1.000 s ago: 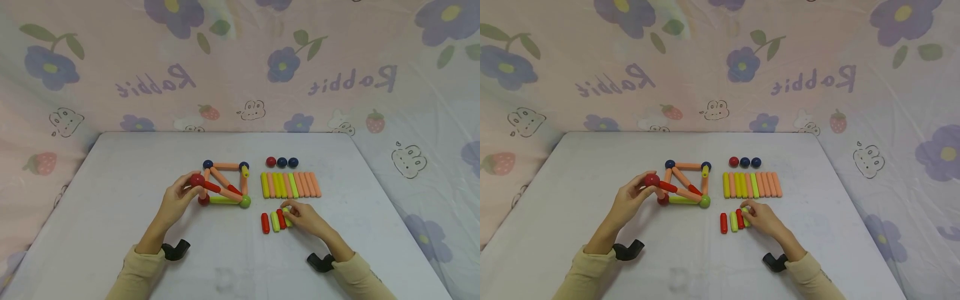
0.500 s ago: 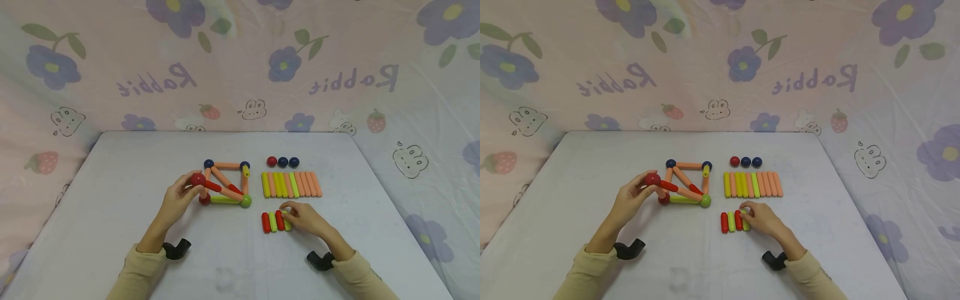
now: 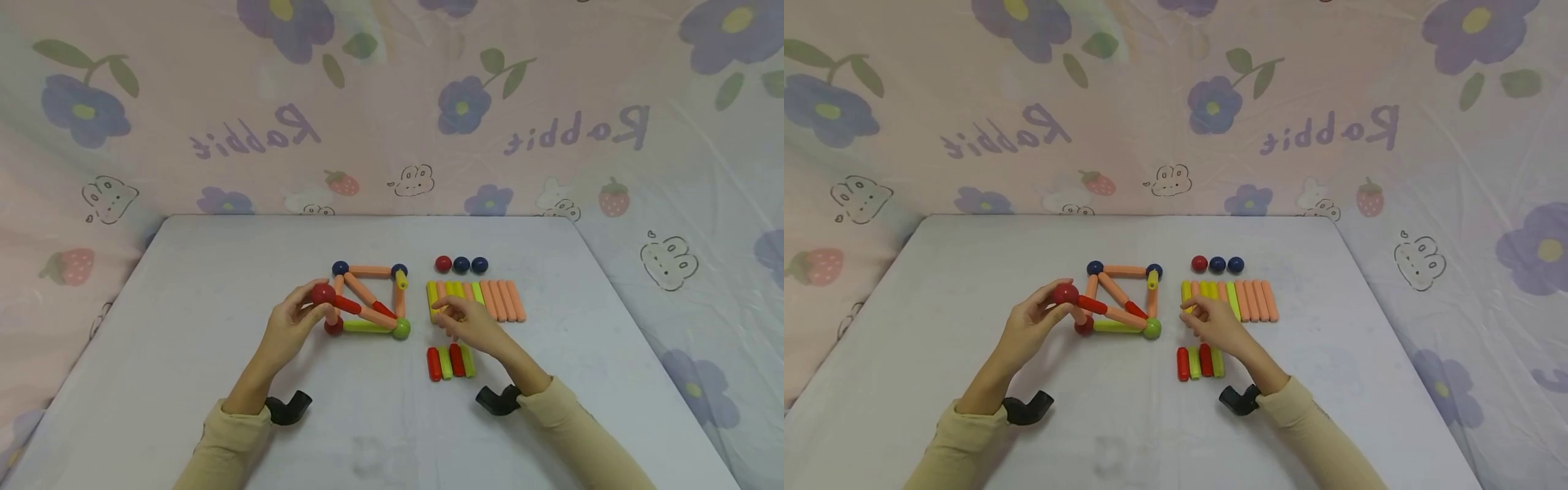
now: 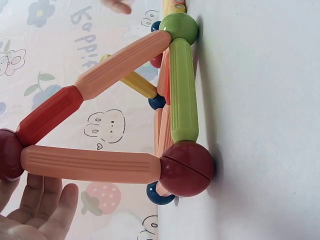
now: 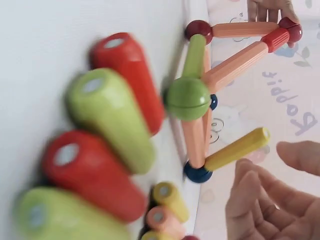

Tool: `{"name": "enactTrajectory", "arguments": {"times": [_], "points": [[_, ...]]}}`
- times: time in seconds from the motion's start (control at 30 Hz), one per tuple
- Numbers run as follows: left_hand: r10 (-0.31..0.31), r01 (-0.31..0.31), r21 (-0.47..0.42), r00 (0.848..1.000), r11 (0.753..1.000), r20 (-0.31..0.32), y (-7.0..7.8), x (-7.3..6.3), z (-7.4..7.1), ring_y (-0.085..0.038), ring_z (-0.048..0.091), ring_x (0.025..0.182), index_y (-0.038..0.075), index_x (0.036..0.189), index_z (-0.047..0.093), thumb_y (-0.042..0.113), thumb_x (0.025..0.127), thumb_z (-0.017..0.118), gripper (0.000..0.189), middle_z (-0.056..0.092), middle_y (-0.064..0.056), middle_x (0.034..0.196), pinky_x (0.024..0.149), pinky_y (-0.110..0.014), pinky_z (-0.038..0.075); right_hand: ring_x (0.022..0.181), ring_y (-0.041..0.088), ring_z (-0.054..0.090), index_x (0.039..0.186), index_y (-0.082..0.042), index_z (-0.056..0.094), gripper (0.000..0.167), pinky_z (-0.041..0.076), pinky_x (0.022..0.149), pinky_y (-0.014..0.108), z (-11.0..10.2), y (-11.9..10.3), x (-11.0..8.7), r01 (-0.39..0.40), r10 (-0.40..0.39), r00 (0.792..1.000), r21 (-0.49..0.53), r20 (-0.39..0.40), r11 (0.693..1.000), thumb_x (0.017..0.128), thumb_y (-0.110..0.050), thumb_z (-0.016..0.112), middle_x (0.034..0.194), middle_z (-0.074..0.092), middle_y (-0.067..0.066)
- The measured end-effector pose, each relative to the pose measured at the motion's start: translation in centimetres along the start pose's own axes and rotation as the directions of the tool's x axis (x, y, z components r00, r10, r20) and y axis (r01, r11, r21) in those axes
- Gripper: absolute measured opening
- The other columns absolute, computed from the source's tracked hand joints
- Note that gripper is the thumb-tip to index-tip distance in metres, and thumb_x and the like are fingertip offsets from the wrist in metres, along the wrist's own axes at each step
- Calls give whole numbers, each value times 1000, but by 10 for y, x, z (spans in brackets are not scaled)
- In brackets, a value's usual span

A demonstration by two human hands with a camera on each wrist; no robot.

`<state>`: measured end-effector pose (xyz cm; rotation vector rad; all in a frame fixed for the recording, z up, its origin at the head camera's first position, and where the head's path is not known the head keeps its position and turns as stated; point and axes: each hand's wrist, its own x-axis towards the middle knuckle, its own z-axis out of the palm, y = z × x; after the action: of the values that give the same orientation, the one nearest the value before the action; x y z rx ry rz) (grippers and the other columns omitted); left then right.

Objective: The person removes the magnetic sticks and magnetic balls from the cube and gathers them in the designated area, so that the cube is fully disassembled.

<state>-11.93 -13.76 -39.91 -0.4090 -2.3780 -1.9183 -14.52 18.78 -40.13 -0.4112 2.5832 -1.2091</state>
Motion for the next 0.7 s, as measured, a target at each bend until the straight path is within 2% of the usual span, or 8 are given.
{"name": "enactTrajectory", "arguments": {"times": [0.1, 0.27, 0.37, 0.43, 0.57, 0.7], "points": [[0, 0, 0, 1000, 1000, -1, 1, 0, 0, 12, 53, 106, -4, 137, 47, 6, 94, 60, 47, 53, -27, 132, 91, -2, 46, 65, 19, 59, 121, 4, 58, 34, 55, 57, 28, 0, -7, 13, -17, 17, 1000, 88, 11, 996, 96, -19, 57, 91, 66, 27], [-4, 4, 6, 1000, 1000, 3, 1, 0, 0, 13, 54, 105, -3, 137, 47, 7, 94, 60, 47, 53, -27, 132, 90, -3, 46, 72, 16, 62, 132, 0, 51, 43, 51, 60, 21, 2, -17, 37, -134, 129, 991, 202, 34, 970, 100, -27, 52, 109, 67, 27], [0, 0, 7, 1000, 1000, 5, 0, 0, 0, 13, 54, 106, -3, 138, 47, 7, 94, 60, 47, 53, -27, 133, 91, -3, 46, 75, 13, 65, 137, -2, 47, 46, 54, 64, 19, 6, -22, 52, -212, 204, 977, 274, 58, 938, 101, -30, 49, 117, 66, 26], [10, -10, 6, 1000, 1000, 3, -1, 0, 0, 13, 53, 106, -4, 137, 47, 6, 93, 60, 47, 53, -27, 132, 91, -2, 46, 75, 11, 65, 141, -2, 44, 50, 56, 68, 17, 9, -23, 63, -267, 255, 964, 329, 82, 906, 102, -32, 47, 121, 65, 25], [28, -28, 2, 1000, 1000, -1, -2, 0, 0, 12, 52, 107, -5, 136, 47, 3, 92, 60, 47, 53, -27, 132, 92, -2, 45, 72, 9, 63, 145, -4, 40, 54, 56, 67, 16, 14, -25, 81, -362, 348, 931, 402, 111, 841, 101, -35, 48, 120, 62, 19], [26, -26, 6, 1000, 1000, -2, -2, 1, 0, 12, 52, 107, -5, 136, 47, 4, 93, 60, 47, 53, -27, 131, 92, -2, 45, 70, 8, 62, 146, -2, 38, 56, 55, 64, 15, 16, -25, 90, -396, 378, 916, 454, 135, 798, 101, -35, 48, 112, 58, 10]]}}
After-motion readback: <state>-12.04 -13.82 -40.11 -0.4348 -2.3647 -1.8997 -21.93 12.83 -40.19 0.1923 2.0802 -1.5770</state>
